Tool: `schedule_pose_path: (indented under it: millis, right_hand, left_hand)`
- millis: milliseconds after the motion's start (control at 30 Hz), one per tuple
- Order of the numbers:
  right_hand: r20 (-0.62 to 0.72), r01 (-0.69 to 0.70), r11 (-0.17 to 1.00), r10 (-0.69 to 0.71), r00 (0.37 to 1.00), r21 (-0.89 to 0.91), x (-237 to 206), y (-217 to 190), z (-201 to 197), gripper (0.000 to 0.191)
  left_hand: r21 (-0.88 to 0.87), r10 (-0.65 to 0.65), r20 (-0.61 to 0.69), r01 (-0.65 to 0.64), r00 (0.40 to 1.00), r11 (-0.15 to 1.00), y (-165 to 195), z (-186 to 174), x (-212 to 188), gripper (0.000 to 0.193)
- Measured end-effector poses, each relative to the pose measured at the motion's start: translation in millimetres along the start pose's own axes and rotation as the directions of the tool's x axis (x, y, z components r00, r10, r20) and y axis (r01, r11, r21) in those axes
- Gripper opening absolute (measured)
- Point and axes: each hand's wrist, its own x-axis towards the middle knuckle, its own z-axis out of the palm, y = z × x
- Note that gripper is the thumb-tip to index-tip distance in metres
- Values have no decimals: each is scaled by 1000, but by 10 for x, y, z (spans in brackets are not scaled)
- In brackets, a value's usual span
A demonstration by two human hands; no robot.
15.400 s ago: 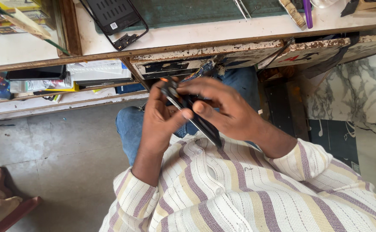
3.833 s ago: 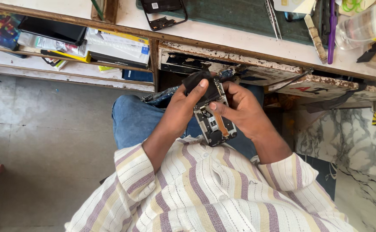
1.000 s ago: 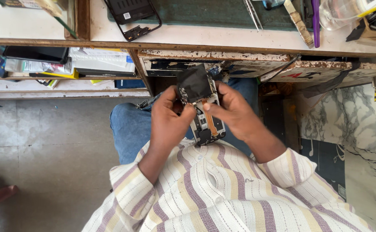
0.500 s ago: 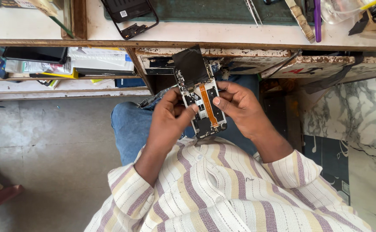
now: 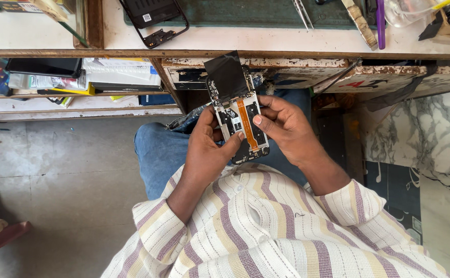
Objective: The person uses tweezers and a small brush to clean and adjust components on a disassembled white smartphone. They then use a purple plastic pry tool to separate the screen assembly from the frame and peel back a black adhesive strip to expose internal connectors.
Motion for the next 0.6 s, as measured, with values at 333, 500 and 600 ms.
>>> schedule_pose_path:
  millis: [333,500,600]
  right_hand:
    - [18,19,999,-18,1000,-46,-18,-59,57,40]
    - [38,23,999,-22,999,-22,-27,-79,75,40]
    - [47,26,1000,-26,999,-11,-31,-91,97,39]
  left_hand:
    - [-62,7,-16,-8,1000,998,-29,-30,16,37]
    - [-85,56,-51,-60,997,995,-42,-33,34,24]
    - [-64,85,-74,-90,994,994,-23,-39,40,18]
